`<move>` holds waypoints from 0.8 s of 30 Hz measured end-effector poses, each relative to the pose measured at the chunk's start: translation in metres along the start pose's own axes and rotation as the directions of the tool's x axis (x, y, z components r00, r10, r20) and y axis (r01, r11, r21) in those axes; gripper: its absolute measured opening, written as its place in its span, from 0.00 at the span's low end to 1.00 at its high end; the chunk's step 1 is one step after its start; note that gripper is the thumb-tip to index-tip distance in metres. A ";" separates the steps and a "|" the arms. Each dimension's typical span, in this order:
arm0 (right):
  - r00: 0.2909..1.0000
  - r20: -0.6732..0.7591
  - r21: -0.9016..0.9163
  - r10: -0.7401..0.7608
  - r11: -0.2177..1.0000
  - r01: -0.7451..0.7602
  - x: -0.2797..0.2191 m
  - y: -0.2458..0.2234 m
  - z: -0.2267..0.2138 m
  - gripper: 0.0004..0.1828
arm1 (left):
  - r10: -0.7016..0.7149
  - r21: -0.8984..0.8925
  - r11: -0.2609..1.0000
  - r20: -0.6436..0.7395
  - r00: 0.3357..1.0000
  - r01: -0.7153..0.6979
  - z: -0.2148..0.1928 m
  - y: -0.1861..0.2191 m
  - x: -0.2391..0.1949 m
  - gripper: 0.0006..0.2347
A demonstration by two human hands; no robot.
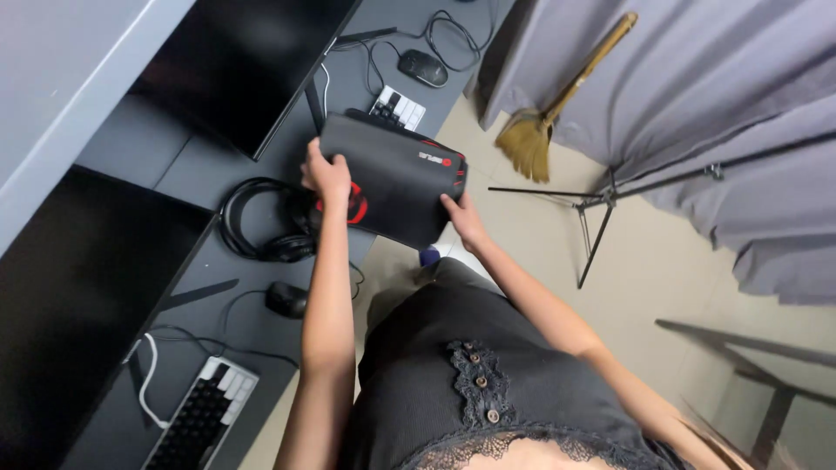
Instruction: The person wipes a white plastic chair with a red cloth, then uses a duster to clean the same chair. They move the chair to a different location and place a black mousepad on a desk, followed by positioning a computer mouse on the mousepad.
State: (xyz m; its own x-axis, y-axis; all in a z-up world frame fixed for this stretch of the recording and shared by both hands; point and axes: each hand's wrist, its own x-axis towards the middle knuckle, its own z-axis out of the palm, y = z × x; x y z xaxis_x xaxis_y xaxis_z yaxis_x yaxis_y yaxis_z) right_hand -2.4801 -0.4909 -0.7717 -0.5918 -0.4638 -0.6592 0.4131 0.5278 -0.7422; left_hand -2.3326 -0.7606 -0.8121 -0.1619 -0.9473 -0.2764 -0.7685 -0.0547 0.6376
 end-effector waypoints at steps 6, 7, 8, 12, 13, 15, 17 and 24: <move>0.933 0.324 -0.184 0.156 0.978 -0.100 0.077 0.005 0.017 0.32 | -0.213 0.100 0.971 -0.063 0.975 0.218 0.018 -0.024 0.040 0.25; 0.926 0.339 -0.193 0.165 0.976 -0.103 0.082 -0.003 0.016 0.32 | -0.228 0.103 0.967 -0.073 0.971 0.235 0.021 -0.029 0.041 0.25; 0.905 0.359 -0.244 0.231 0.958 -0.148 0.088 -0.010 0.016 0.32 | -0.210 0.166 0.963 -0.038 0.977 0.214 0.025 -0.035 0.041 0.27; 0.830 0.433 -0.298 0.351 0.925 -0.236 0.097 -0.028 0.018 0.32 | -0.195 0.335 0.928 0.061 0.979 0.164 0.028 -0.036 0.041 0.33; 0.827 0.436 -0.294 0.356 0.924 -0.243 0.100 -0.019 0.016 0.32 | -0.198 0.343 0.925 0.062 0.978 0.165 0.028 -0.037 0.039 0.33; 0.824 0.426 -0.178 0.375 0.927 -0.330 0.106 -0.002 0.012 0.32 | -0.105 0.344 0.936 0.058 0.993 0.079 0.029 -0.039 0.035 0.34; 0.829 0.417 -0.168 0.373 0.928 -0.333 0.095 -0.019 0.014 0.32 | -0.078 0.327 0.943 0.040 0.996 0.061 0.021 -0.036 0.030 0.29; 0.931 0.289 0.309 0.223 0.898 -0.312 0.118 -0.056 0.012 0.21 | 0.030 0.172 0.985 -0.032 0.999 -0.025 0.006 -0.024 0.020 0.10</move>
State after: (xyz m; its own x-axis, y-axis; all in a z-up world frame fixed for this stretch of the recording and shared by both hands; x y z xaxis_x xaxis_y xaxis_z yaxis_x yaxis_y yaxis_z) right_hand -2.5652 -0.5842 -0.8093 -0.2588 -0.5195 -0.8144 0.7697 0.3985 -0.4988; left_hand -2.3211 -0.7764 -0.8379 -0.1656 -0.9580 -0.2341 -0.8591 0.0236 0.5113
